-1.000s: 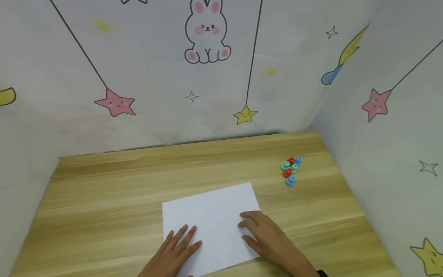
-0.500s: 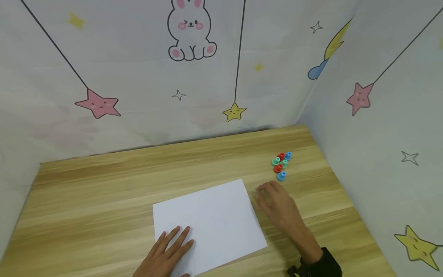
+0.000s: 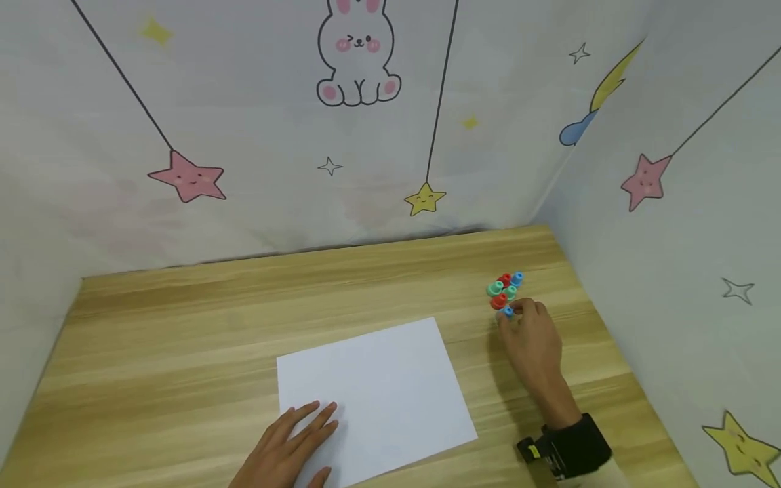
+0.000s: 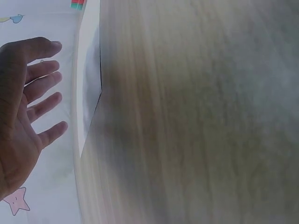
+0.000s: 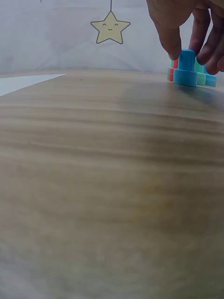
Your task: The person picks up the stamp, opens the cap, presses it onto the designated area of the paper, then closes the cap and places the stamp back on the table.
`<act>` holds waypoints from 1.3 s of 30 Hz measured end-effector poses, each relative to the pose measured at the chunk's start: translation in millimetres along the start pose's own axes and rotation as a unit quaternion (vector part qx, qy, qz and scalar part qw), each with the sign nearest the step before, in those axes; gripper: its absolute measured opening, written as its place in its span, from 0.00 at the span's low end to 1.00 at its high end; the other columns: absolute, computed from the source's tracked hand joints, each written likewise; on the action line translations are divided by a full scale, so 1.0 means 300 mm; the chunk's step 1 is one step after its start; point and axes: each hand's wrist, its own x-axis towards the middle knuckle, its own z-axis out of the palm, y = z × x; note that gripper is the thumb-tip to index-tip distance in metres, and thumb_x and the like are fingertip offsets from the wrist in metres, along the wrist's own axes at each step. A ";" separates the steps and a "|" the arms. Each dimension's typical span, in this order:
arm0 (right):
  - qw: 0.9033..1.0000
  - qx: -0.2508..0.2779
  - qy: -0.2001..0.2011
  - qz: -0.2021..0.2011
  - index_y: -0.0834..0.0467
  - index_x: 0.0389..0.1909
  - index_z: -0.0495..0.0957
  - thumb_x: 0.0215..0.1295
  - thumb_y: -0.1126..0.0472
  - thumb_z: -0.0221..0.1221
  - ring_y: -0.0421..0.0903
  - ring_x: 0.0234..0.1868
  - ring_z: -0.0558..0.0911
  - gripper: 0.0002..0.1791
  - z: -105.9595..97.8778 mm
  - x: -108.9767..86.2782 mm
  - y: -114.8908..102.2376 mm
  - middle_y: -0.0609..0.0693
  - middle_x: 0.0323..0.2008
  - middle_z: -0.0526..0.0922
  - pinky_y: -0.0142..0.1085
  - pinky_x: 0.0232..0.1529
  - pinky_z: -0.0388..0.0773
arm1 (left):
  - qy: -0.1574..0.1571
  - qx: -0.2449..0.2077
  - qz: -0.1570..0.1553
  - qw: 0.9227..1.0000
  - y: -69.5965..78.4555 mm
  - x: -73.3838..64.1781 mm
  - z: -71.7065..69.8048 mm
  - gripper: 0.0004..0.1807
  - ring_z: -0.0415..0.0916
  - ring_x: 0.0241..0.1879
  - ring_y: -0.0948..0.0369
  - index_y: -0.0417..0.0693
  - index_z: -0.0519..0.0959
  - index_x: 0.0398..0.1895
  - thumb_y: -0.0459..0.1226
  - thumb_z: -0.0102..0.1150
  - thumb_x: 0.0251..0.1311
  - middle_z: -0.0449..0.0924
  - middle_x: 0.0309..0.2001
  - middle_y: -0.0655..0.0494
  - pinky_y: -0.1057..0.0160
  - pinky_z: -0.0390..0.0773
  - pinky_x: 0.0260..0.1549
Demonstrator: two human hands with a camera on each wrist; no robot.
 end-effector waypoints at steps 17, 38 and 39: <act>0.998 0.037 0.016 0.041 0.61 0.51 0.83 0.73 0.55 0.64 0.55 0.39 0.88 0.15 -0.004 -0.063 -0.009 0.61 0.49 0.86 0.44 0.30 0.80 | 0.041 -0.048 -0.011 0.998 0.011 0.001 -0.013 0.27 0.82 0.59 0.55 0.45 0.85 0.58 0.52 0.41 0.82 0.86 0.62 0.54 0.69 0.48 0.81; 0.871 0.428 -0.206 -0.127 0.49 0.60 0.82 0.82 0.55 0.58 0.47 0.39 0.87 0.13 0.020 -0.251 -0.593 0.49 0.49 0.84 0.40 0.40 0.88 | 0.156 -0.163 -0.099 0.969 -0.001 0.328 -0.139 0.19 0.85 0.48 0.57 0.43 0.81 0.61 0.42 0.64 0.74 0.86 0.50 0.54 0.73 0.79 0.56; 0.861 0.441 -0.224 -0.120 0.49 0.60 0.82 0.82 0.55 0.57 0.47 0.39 0.87 0.13 0.025 -0.255 -0.607 0.50 0.50 0.84 0.40 0.40 0.88 | 0.155 -0.167 -0.108 0.968 -0.002 0.333 -0.138 0.19 0.84 0.48 0.57 0.42 0.81 0.62 0.42 0.64 0.74 0.86 0.49 0.54 0.74 0.79 0.56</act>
